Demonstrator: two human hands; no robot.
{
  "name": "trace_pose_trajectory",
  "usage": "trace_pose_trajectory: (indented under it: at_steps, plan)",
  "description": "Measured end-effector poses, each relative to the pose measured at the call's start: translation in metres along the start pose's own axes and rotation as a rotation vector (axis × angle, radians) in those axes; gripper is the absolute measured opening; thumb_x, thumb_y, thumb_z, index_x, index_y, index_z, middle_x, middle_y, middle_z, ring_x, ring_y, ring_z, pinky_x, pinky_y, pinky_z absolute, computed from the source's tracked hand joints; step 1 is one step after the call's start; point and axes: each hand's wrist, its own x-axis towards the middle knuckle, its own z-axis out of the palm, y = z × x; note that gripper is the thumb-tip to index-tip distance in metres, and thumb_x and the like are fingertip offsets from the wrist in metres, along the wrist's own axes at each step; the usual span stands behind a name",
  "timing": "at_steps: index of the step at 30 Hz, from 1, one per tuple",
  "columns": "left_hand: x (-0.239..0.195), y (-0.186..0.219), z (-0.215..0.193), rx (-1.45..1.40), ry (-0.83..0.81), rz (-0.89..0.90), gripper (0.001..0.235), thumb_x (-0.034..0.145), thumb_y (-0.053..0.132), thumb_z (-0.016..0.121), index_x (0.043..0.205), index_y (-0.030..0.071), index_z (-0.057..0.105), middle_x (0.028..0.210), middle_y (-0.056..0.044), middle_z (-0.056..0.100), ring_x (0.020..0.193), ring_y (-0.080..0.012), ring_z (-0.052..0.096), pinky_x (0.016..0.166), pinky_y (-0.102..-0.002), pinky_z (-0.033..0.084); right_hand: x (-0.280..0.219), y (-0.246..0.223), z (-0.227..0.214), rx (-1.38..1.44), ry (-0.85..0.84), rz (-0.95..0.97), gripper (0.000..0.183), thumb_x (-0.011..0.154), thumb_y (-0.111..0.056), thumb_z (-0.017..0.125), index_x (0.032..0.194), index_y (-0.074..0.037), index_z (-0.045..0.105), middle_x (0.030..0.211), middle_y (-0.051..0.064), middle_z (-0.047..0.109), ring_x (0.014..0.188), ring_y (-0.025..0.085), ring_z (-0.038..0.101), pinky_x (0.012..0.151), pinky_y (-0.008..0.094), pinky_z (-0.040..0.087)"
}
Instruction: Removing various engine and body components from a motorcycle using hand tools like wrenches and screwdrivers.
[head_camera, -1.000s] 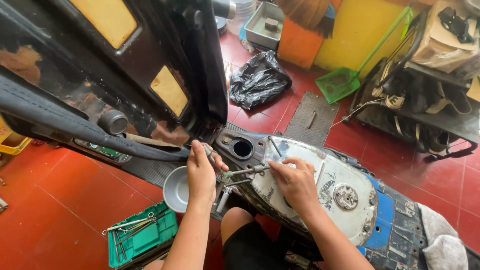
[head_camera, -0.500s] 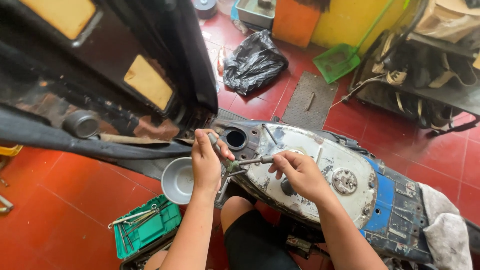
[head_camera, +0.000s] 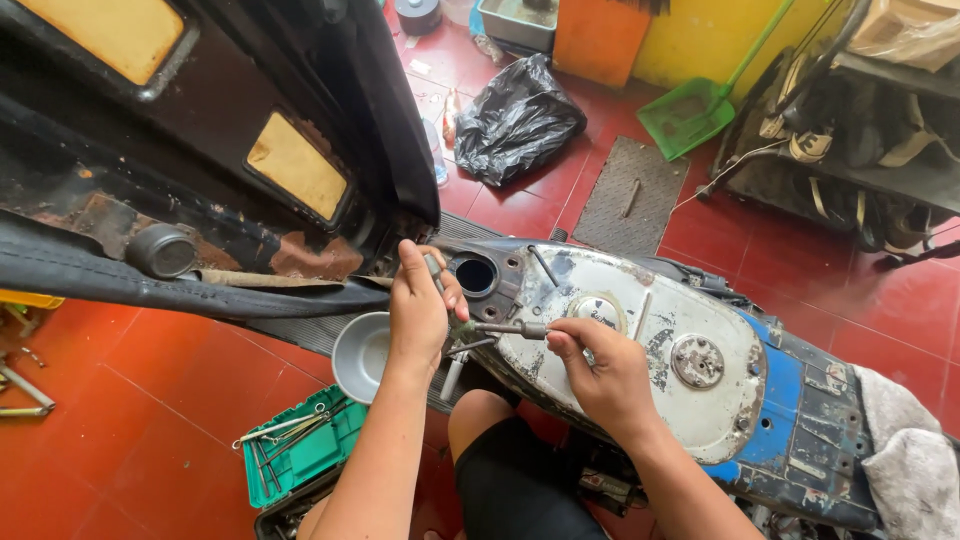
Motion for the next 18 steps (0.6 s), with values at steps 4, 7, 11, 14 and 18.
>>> trace_pose_trajectory:
  at_steps: [4,7,11,14,18]
  plan:
    - [0.002,-0.003,-0.01,0.021,-0.077,-0.009,0.057,0.108,0.056,0.015,0.098,0.011,0.05,0.048,-0.011,0.053,0.04,-0.0213,0.063,0.038,-0.026,0.05,0.007,0.005,0.003,0.197,-0.137,0.15,0.022,0.101,-0.024,0.061,0.093,-0.013,0.078,0.063,0.006,0.075,0.058,0.018,0.065,0.064,0.033,0.055]
    - [-0.014,0.005,-0.014,0.042,-0.318,-0.243,0.069,0.1,0.065,0.026,0.138,0.008,0.039,0.13,-0.025,0.069,0.112,-0.0346,0.071,0.079,-0.038,0.06,0.015,0.01,0.006,0.291,-0.067,0.244,0.031,0.108,-0.03,0.051,0.094,-0.013,0.073,0.066,0.003,0.074,0.063,0.013,0.061,0.065,0.029,0.053]
    - [-0.025,-0.01,-0.021,0.115,-0.379,-0.36,0.049,0.101,0.049,0.048,0.128,0.008,0.047,0.118,-0.027,0.072,0.077,-0.032,0.075,0.043,-0.023,0.052,0.028,0.008,0.002,0.202,-0.146,0.264,0.033,0.107,-0.031,0.051,0.092,-0.012,0.073,0.065,0.005,0.075,0.06,0.017,0.06,0.062,0.032,0.052]
    - [-0.023,-0.022,-0.026,0.162,-0.364,-0.259,0.027,0.106,0.032,0.051,0.112,0.006,0.053,0.098,-0.024,0.074,0.044,-0.0226,0.068,0.025,-0.018,0.042,0.034,0.017,0.0,0.277,-0.314,0.328,0.04,0.109,-0.03,0.046,0.087,-0.009,0.071,0.067,0.009,0.074,0.062,0.02,0.065,0.058,0.033,0.054]
    - [-0.016,-0.017,-0.029,0.341,-0.401,-0.096,0.031,0.105,0.032,0.056,0.101,0.002,0.064,0.045,-0.01,0.058,0.029,-0.016,0.056,0.027,-0.02,0.041,0.035,0.044,0.005,0.506,-0.482,0.367,0.046,0.112,-0.03,0.042,0.081,-0.005,0.066,0.058,0.011,0.067,0.057,0.019,0.063,0.05,0.029,0.051]
